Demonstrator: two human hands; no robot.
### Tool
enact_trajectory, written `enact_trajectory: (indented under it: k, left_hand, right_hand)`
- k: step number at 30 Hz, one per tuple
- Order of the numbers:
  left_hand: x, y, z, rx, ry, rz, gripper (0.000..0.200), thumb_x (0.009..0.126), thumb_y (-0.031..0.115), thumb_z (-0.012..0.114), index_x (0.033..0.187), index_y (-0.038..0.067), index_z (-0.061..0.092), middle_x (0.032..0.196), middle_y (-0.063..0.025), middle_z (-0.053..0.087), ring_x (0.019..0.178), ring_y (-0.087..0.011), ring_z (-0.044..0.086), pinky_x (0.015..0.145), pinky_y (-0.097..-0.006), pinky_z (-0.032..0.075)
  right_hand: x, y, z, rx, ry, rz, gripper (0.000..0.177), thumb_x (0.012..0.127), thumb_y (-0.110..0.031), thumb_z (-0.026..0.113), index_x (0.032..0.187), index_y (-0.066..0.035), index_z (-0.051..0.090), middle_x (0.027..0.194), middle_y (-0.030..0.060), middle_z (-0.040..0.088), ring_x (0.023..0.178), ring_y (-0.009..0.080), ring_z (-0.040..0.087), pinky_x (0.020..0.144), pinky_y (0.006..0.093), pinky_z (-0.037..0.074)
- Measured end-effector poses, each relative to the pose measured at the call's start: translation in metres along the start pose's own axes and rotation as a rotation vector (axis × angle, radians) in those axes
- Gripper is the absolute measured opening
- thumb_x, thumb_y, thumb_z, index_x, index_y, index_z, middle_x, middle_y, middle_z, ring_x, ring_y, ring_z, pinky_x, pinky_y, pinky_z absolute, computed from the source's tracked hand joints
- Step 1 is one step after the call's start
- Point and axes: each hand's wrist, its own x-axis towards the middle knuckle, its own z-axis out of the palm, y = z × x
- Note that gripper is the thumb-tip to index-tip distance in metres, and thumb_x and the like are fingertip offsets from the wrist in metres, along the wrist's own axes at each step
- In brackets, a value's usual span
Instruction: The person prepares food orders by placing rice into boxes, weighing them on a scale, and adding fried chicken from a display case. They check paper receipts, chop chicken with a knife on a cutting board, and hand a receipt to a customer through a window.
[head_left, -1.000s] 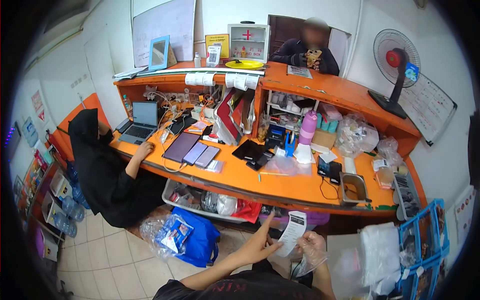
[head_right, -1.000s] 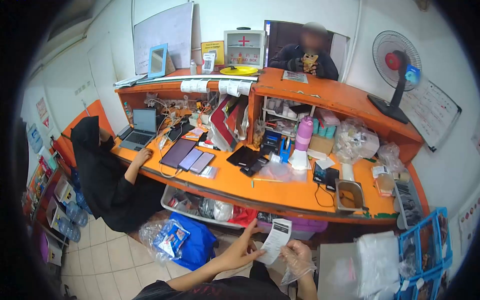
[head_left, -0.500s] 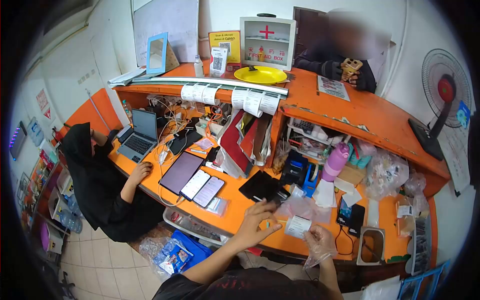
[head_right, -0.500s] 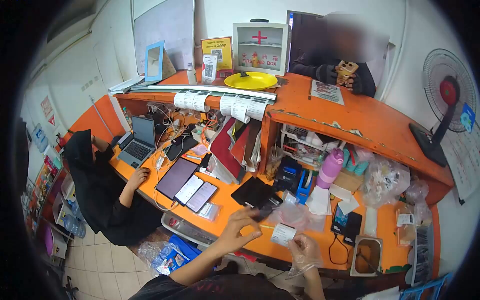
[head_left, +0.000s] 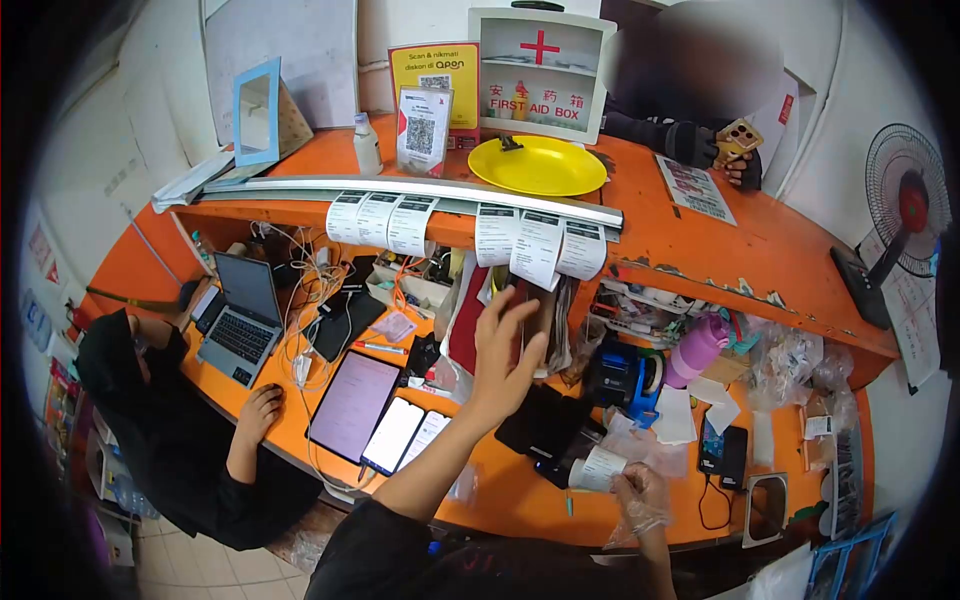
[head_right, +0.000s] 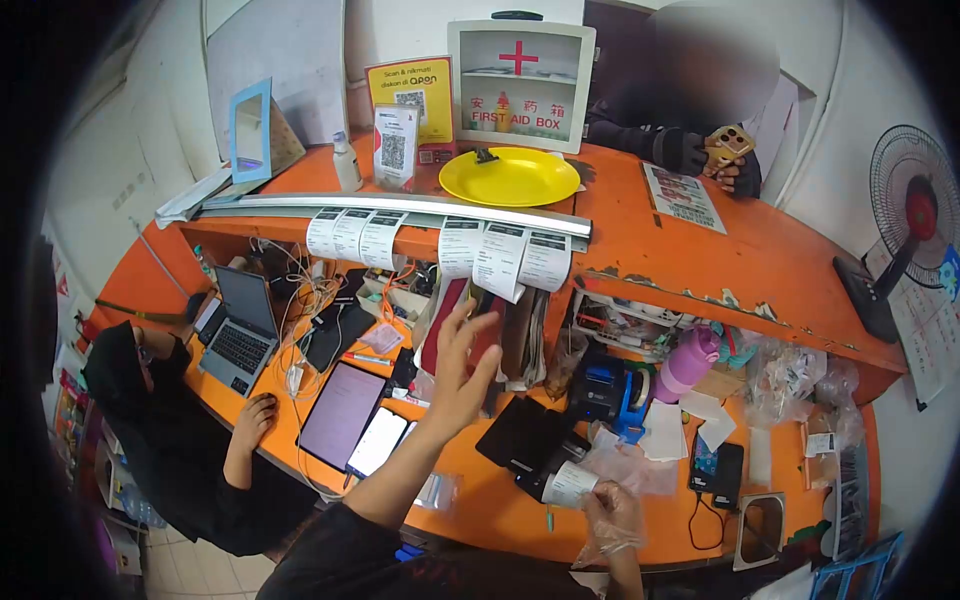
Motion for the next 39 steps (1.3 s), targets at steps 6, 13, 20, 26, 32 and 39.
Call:
enact_trajectory:
  k: [6,13,20,26,32,39]
  left_hand:
    - [0.037,-0.017,-0.019,-0.052,0.195,0.003,0.027,0.088,0.014,0.055,0.113,0.004,0.058,0.134,-0.0198,0.04,0.128,-0.0322,0.037,0.105,-0.0417,0.029]
    - [0.039,-0.053,-0.041,-0.056,0.382,-0.016,0.015,0.088,0.016,0.059,0.081,0.003,0.055,0.11,-0.016,0.047,0.11,-0.0295,0.042,0.097,-0.04,0.03]
    - [0.055,-0.063,-0.06,0.091,0.687,-0.067,0.034,0.081,0.008,0.065,0.109,0.004,0.047,0.123,-0.0165,0.04,0.116,-0.0282,0.039,0.098,-0.0395,0.03]
    - [0.065,-0.082,-0.078,0.045,0.747,-0.105,0.037,0.081,0.008,0.066,0.111,0.002,0.046,0.122,-0.017,0.041,0.117,-0.0285,0.039,0.1,-0.0384,0.029]
    - [0.08,-0.106,-0.104,0.061,0.834,-0.058,0.037,0.081,0.007,0.065,0.111,-0.001,0.044,0.117,-0.0165,0.042,0.113,-0.0279,0.04,0.1,-0.0383,0.029]
    - [0.091,-0.116,-0.132,0.121,0.888,-0.118,0.037,0.085,0.013,0.064,0.112,-0.001,0.044,0.112,-0.0132,0.042,0.104,-0.0214,0.042,0.092,-0.0337,0.035]
  right_hand:
    - [0.013,-0.008,0.021,0.053,0.024,0.123,0.008,0.083,0.0,0.061,0.091,0.003,0.062,0.077,0.0034,0.063,0.069,0.0079,0.058,0.063,0.0232,0.048]
    - [0.028,-0.012,0.03,0.014,-0.013,0.129,0.008,0.083,-0.002,0.061,0.089,0.004,0.063,0.076,0.0044,0.064,0.068,0.0076,0.058,0.062,0.0238,0.048]
    - [0.032,-0.004,0.038,-0.024,0.031,0.064,0.008,0.082,-0.002,0.062,0.085,0.005,0.062,0.073,0.0066,0.064,0.064,0.0093,0.059,0.059,0.0243,0.048]
    - [0.035,0.013,0.039,-0.078,0.008,0.061,0.006,0.079,-0.001,0.063,0.083,0.004,0.062,0.068,0.0073,0.064,0.06,0.0105,0.059,0.057,0.0252,0.049]
    - [0.039,0.049,0.029,-0.087,-0.019,0.015,0.007,0.079,0.005,0.059,0.086,0.006,0.058,0.072,0.01,0.062,0.06,0.0127,0.06,0.052,0.0239,0.047]
    - [0.044,0.052,0.032,-0.044,-0.04,-0.021,0.006,0.079,0.007,0.058,0.085,0.005,0.058,0.072,0.009,0.062,0.06,0.0133,0.06,0.055,0.0242,0.049]
